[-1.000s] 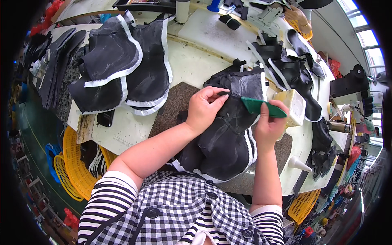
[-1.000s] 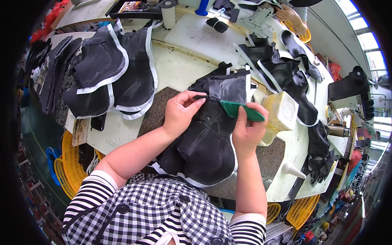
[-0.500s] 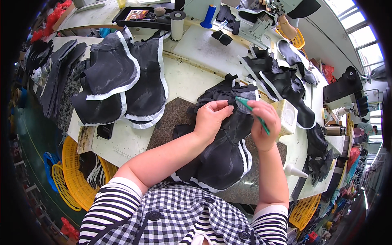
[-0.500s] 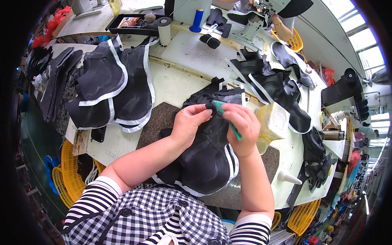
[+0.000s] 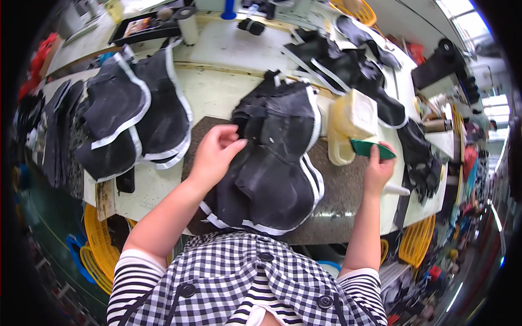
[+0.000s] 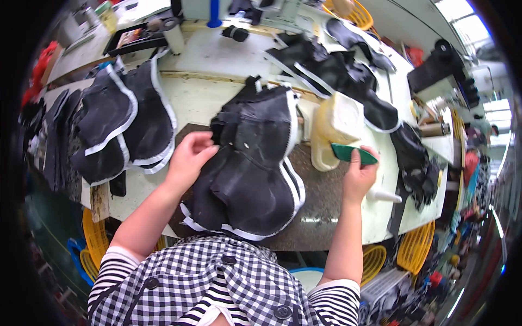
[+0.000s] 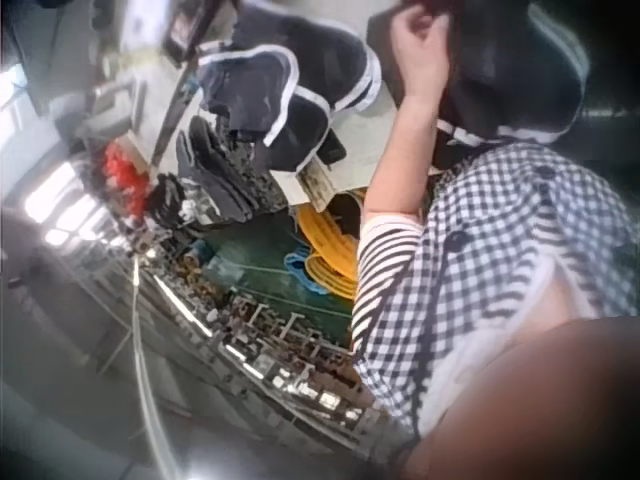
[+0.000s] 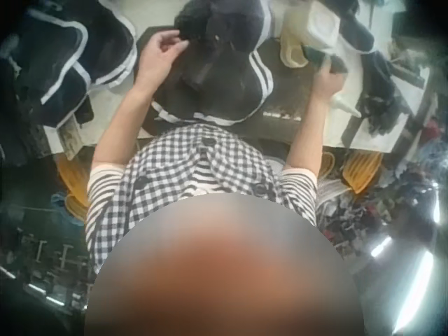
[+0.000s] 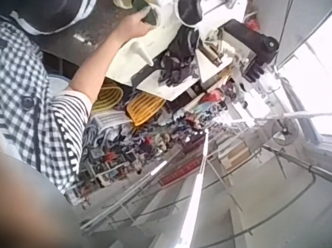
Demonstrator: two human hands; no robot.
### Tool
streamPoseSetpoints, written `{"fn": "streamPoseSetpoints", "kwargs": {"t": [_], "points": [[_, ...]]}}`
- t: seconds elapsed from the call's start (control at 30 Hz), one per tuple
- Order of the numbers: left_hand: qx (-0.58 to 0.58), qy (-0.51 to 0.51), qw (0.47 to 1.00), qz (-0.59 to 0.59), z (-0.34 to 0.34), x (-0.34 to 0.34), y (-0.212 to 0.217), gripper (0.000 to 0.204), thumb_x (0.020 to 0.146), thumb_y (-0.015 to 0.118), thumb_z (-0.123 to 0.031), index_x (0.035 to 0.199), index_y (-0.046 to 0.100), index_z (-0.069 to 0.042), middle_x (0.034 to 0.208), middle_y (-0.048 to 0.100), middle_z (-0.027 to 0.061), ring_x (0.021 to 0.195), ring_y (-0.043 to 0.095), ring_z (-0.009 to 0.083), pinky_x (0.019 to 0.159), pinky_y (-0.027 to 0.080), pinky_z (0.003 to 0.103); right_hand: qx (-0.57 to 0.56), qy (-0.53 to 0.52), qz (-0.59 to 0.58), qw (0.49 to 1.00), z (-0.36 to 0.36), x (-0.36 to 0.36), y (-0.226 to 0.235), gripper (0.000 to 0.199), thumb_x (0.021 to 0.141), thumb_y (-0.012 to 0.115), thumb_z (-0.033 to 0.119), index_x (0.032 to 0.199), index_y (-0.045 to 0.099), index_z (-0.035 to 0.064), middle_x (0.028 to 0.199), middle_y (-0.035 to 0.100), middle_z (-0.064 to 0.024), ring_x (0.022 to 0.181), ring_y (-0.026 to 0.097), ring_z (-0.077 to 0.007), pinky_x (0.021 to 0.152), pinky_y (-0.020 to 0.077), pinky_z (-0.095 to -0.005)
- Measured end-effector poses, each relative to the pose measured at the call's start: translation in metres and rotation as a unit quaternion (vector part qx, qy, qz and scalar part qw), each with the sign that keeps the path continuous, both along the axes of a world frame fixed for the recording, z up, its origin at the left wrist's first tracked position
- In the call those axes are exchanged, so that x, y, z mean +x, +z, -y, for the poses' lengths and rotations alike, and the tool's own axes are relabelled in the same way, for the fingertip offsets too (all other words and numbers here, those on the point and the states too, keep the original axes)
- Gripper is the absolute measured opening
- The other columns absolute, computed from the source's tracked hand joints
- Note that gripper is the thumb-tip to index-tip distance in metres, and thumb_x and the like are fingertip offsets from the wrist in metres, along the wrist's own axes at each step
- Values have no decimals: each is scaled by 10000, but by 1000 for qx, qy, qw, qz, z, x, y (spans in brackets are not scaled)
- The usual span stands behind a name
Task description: Applying glue/adhesive to the edges and surfaces of shoe uppers using a small green brush tool.
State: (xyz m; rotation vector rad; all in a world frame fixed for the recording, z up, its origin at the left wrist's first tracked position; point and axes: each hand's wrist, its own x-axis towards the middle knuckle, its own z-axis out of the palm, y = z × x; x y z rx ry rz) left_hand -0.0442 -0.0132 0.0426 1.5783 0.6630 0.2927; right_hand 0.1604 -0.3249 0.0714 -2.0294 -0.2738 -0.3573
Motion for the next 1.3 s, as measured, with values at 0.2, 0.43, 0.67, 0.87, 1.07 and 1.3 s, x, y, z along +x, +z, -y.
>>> {"fn": "streamPoseSetpoints", "kwargs": {"t": [0.2, 0.43, 0.67, 0.87, 1.07, 1.3], "points": [[4, -78, 975, -208, 16, -58, 5, 400, 845, 737, -202, 1142, 565, 3, 905, 609, 73, 736, 577, 116, 702, 502, 259, -50, -15, -58, 997, 19, -3, -58, 177, 909, 661, 118, 1068, 611, 59, 880, 646, -53, 748, 586, -105, 697, 490, -261], [-179, -122, 955, -203, 15, -56, 21, 366, 873, 706, -247, 1104, 618, 24, 933, 679, 69, 800, 618, 121, 762, 502, 269, 115, -126, -260, 950, 73, 15, -59, 254, 913, 599, 73, 1136, 479, 45, 999, 585, -116, 713, 620, -175, 499, 541, -245], [-209, -97, 956, -180, 23, -61, 3, 285, 813, 762, -152, 1003, 653, 31, 880, 704, 91, 792, 647, 126, 734, 513, 263, 267, 101, -277, 917, -78, -93, -13, 223, 935, 618, 109, 1127, 516, 60, 979, 602, -84, 768, 639, -159, 593, 573, -273], [-229, -67, 955, -176, 27, -65, 5, 243, 801, 771, -98, 973, 650, 22, 867, 697, 87, 785, 651, 124, 740, 515, 238, 16, 219, 7, 976, -123, -122, -43, 172, 914, 616, 1, 1057, 529, 42, 909, 641, -100, 778, 655, -198, 651, 525, -299], [-244, -24, 958, -146, 28, -72, -4, 175, 823, 739, -91, 937, 685, 29, 843, 701, 80, 757, 639, 117, 709, 516, 248, -64, 256, -42, 964, -133, -153, -36, 184, 920, 601, 9, 1070, 502, 43, 881, 632, -117, 715, 664, -231, 619, 527, -305], [-285, -11, 946, -153, 27, -79, -7, 156, 885, 670, -111, 992, 664, 2, 841, 651, 32, 759, 573, 103, 726, 473, 239, 171, 225, -386, 878, -125, -165, -32, 210, 955, 567, 59, 1121, 439, 55, 880, 583, -81, 677, 632, -141, 534, 561, -266]]}}
